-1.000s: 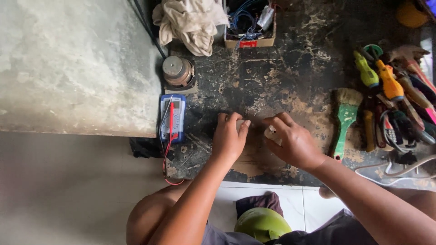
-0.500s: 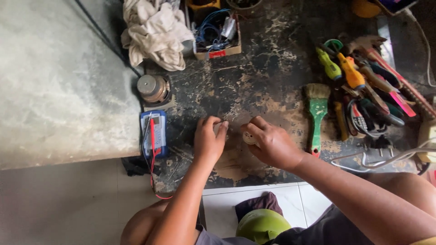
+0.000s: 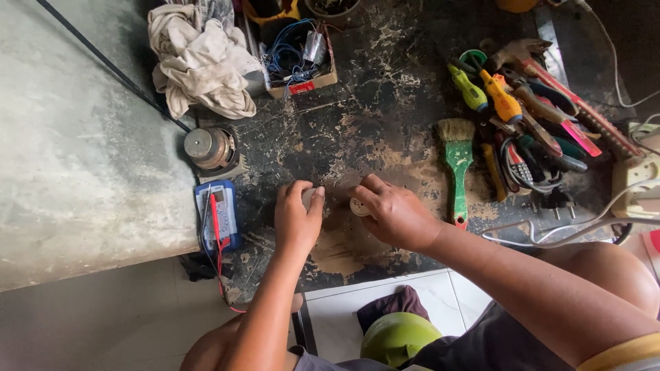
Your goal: The person cleans a workbench with a brush and then inspects and handles a light bulb and its socket.
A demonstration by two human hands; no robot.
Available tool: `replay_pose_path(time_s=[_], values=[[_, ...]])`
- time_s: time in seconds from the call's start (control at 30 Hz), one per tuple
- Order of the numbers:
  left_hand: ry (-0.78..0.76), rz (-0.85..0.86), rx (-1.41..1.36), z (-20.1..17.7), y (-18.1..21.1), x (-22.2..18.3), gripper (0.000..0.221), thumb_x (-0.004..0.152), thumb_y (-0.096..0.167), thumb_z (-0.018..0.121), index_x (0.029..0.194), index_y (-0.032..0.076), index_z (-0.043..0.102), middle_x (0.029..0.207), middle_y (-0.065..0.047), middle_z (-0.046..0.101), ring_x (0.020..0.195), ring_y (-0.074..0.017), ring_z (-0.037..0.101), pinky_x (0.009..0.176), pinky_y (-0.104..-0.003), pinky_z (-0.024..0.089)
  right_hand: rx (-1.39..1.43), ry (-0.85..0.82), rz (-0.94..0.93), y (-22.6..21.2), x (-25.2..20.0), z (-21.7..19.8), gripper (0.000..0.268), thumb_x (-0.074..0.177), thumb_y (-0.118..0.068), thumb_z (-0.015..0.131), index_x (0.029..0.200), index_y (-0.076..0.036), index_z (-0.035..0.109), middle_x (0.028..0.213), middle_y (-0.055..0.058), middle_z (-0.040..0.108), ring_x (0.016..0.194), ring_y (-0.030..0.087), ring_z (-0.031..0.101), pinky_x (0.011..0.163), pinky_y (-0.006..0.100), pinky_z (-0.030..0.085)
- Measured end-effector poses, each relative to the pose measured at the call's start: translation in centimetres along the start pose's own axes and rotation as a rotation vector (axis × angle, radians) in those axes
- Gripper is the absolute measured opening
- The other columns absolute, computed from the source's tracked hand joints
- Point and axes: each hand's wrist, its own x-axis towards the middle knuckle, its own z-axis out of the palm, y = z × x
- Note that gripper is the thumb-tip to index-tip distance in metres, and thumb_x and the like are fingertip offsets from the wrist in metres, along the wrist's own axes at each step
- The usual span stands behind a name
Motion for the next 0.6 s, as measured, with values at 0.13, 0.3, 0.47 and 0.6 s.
replay_pose_path(time_s=[0.13, 0.3, 0.47, 0.6], values=[[-0.009, -0.031, -0.014, -0.4, 0.4, -0.1, 0.031, 0.094, 0.034, 0.069, 0.112, 0.009, 0.069, 0.104, -0.019, 0.064, 0.102, -0.0449, 0.068, 0.087, -0.049, 0.056, -0.025, 0.022, -0.029, 0.1, 0.0, 0.3, 0.042, 0.072, -0.006, 0.08, 0.109, -0.008, 0.063, 0.103, 0.014, 0.06, 0.078, 0.037, 0.074, 0.061, 0.045, 0.063], [-0.01, -0.059, -0.046, 0.2, -0.4, -0.1, 0.029, 0.092, 0.031, 0.068, 0.113, 0.011, 0.07, 0.106, -0.018, 0.065, 0.104, -0.0449, 0.068, 0.088, -0.05, 0.056, -0.005, 0.039, -0.027, -0.6, 0.2, 0.0, 0.04, 0.071, -0.007, 0.079, 0.105, -0.007, 0.061, 0.1, 0.015, 0.059, 0.077, 0.04, 0.072, 0.06, 0.051, 0.061], [-0.004, -0.105, -0.109, 1.0, -1.0, 0.2, 0.03, 0.091, 0.029, 0.068, 0.116, 0.011, 0.068, 0.108, -0.018, 0.065, 0.107, -0.0446, 0.067, 0.091, -0.05, 0.056, 0.085, 0.074, 0.009, 0.5, 0.8, 1.4, 0.045, 0.074, -0.007, 0.078, 0.113, -0.008, 0.056, 0.102, 0.014, 0.057, 0.082, 0.041, 0.072, 0.064, 0.051, 0.061], [-0.003, -0.104, -0.119, 1.8, -1.3, 0.5, 0.031, 0.09, 0.027, 0.069, 0.118, 0.013, 0.068, 0.11, -0.016, 0.065, 0.103, -0.0425, 0.069, 0.088, -0.048, 0.058, 0.114, 0.112, 0.064, 0.5, 1.4, 2.2, 0.044, 0.083, -0.011, 0.075, 0.124, -0.009, 0.059, 0.104, 0.019, 0.063, 0.095, 0.048, 0.072, 0.072, 0.057, 0.063]])
